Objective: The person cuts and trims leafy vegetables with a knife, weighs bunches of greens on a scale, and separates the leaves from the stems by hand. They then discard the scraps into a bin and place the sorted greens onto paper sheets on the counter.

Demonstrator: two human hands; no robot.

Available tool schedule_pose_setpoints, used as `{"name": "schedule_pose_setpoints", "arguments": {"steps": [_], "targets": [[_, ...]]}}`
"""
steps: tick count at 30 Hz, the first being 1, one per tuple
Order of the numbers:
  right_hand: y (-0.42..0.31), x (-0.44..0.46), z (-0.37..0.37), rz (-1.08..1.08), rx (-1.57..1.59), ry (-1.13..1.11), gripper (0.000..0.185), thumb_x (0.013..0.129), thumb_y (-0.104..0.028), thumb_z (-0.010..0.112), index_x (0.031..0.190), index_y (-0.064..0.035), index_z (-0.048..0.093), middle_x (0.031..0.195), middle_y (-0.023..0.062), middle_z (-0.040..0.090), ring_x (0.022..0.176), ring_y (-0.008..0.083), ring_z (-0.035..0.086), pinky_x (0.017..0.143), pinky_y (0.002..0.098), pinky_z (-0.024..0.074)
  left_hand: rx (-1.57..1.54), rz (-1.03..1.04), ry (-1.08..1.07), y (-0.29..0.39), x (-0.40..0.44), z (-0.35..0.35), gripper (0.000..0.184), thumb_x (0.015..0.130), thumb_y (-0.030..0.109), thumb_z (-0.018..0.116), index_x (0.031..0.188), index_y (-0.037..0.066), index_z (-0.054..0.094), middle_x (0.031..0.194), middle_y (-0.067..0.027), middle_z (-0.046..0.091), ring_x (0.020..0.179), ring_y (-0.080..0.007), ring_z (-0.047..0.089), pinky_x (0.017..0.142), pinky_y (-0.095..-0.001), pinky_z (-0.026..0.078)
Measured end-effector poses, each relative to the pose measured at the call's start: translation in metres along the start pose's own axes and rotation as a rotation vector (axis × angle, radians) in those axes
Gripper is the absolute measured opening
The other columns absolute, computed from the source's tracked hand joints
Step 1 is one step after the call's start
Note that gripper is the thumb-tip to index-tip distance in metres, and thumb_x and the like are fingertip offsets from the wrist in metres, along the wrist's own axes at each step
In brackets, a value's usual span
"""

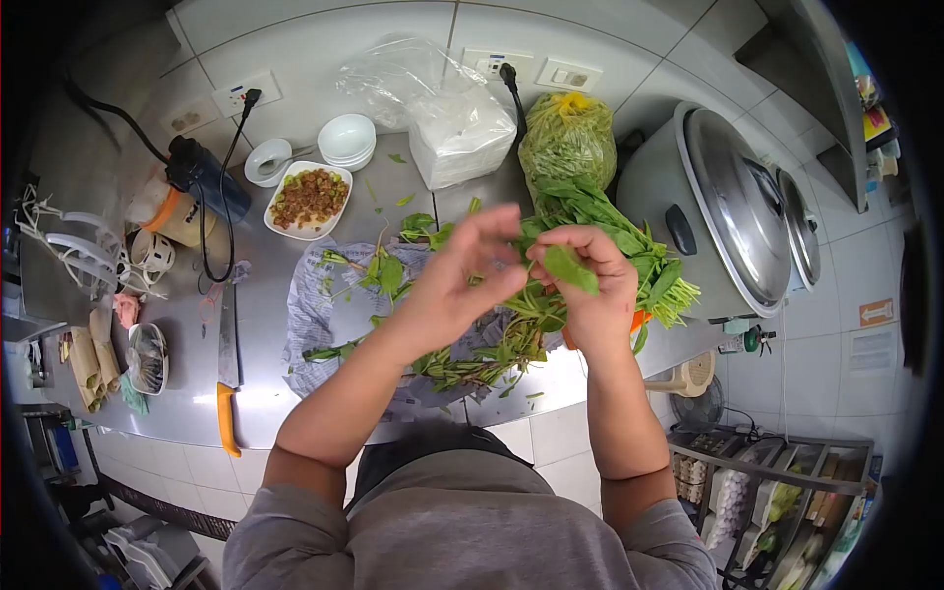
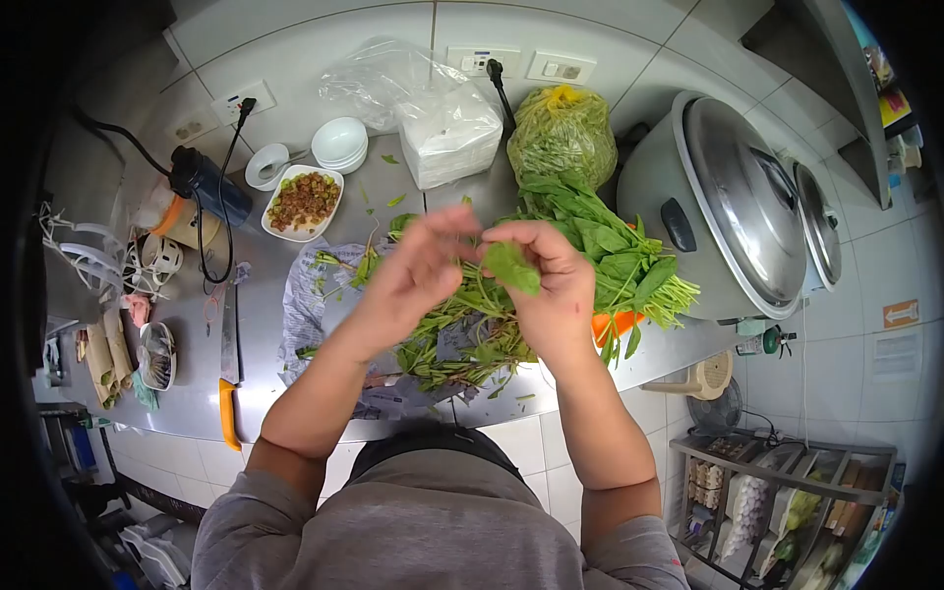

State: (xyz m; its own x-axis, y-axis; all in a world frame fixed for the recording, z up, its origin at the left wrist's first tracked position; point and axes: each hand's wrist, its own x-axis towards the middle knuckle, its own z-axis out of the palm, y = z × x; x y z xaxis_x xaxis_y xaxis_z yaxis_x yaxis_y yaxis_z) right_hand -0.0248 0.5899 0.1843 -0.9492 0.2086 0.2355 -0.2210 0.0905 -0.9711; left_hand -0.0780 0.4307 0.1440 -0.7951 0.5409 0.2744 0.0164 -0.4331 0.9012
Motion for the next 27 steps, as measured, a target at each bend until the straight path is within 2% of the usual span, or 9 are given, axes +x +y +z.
{"name": "schedule_pose_setpoints", "arguments": {"steps": [7,9,10,15,16,18,20,24,27], "targets": [[0.001,-0.024,-0.01,0.118,0.181,0.064,0.015,0.088,0.005,0.061,0.102,-0.0001,0.06,0.086,0.0098,0.066,0.067,0.0112,0.059,0.06,0.0225,0.0476,0.331,-0.458,-0.145,-0.021,-0.056,0.0,0.018,0.1,0.018,0.054,0.103,0.002,0.06,0.085,-0.0058,0.065,0.084,-0.0172,0.063,0.077,-0.0315,0.049],[-0.009,-0.029,-0.028,-0.011,0.243,0.172,0.014,0.088,0.005,0.06,0.102,-0.0003,0.06,0.083,0.01,0.065,0.067,0.012,0.059,0.058,0.0226,0.0465,0.637,-0.102,0.066,-0.048,-0.071,-0.009,0.022,0.099,0.022,0.054,0.093,0.004,0.063,0.076,-0.0118,0.066,0.071,-0.0309,0.065,0.066,-0.0396,0.049],[-0.018,-0.029,-0.042,-0.075,0.235,0.247,0.013,0.089,0.004,0.06,0.101,-0.0004,0.06,0.082,0.0098,0.065,0.067,0.0124,0.059,0.057,0.0228,0.0456,0.706,-0.261,0.066,-0.052,-0.073,-0.017,0.023,0.097,0.024,0.055,0.095,0.002,0.062,0.083,-0.0162,0.067,0.079,-0.0382,0.064,0.07,-0.0433,0.049],[-0.034,-0.014,-0.124,-0.255,-0.355,0.611,0.02,0.087,-0.001,0.066,0.107,-0.0008,0.064,0.096,0.0121,0.067,0.075,0.0158,0.059,0.064,0.0257,0.0478,0.989,-0.038,0.184,-0.091,-0.035,-0.057,0.029,0.096,0.023,0.058,0.118,0.004,0.061,0.114,-0.0193,0.062,0.11,-0.0358,0.057,0.095,-0.0439,0.044],[-0.035,-0.012,-0.125,-0.26,-0.357,0.615,0.02,0.087,-0.001,0.066,0.107,-0.0008,0.064,0.096,0.0121,0.067,0.075,0.0158,0.059,0.064,0.0257,0.0478,1.069,-0.012,0.267,-0.097,-0.017,-0.076,0.03,0.094,0.022,0.059,0.119,0.006,0.062,0.116,-0.0195,0.062,0.112,-0.0365,0.056,0.097,-0.0444,0.042],[-0.039,-0.008,-0.127,-0.179,-1.167,0.381,0.03,0.083,-0.001,0.07,0.112,-0.005,0.066,0.105,0.0105,0.067,0.08,0.0189,0.06,0.069,0.0291,0.0499,1.363,-0.077,0.394,-0.123,0.014,-0.113,0.03,0.091,0.02,0.062,0.118,0.007,0.064,0.118,-0.0179,0.061,0.114,-0.0356,0.054,0.099,-0.0444,0.041],[-0.046,-0.015,-0.111,-0.228,-1.144,0.35,0.032,0.081,0.0,0.07,0.113,-0.0071,0.067,0.107,0.0096,0.066,0.084,0.0198,0.061,0.072,0.03,0.0507,1.48,-0.291,0.306,-0.138,0.027,-0.135,0.026,0.088,0.016,0.064,0.114,0.01,0.067,0.11,-0.0152,0.065,0.105,-0.0359,0.059,0.092,-0.0447,0.046],[-0.04,-0.045,-0.087,-0.292,-0.989,0.247,0.035,0.078,0.002,0.072,0.111,-0.0078,0.068,0.114,0.0102,0.066,0.097,0.0225,0.064,0.078,0.0308,0.0519,1.149,-0.444,0.262,-0.143,0.041,-0.156,0.025,0.087,0.009,0.065,0.112,0.008,0.068,0.096,-0.0098,0.069,0.088,-0.0276,0.066,0.078,-0.0392,0.051],[-0.02,-0.057,-0.062,-0.273,-0.768,0.067,0.039,0.076,0.001,0.074,0.113,-0.0082,0.068,0.116,0.0114,0.065,0.104,0.0265,0.063,0.084,0.0344,0.0513,0.653,-0.214,0.381,-0.086,0.021,-0.118,0.02,0.087,0.004,0.066,0.107,0.003,0.068,0.086,-0.0048,0.069,0.076,-0.0172,0.065,0.066,-0.0307,0.051]]}}
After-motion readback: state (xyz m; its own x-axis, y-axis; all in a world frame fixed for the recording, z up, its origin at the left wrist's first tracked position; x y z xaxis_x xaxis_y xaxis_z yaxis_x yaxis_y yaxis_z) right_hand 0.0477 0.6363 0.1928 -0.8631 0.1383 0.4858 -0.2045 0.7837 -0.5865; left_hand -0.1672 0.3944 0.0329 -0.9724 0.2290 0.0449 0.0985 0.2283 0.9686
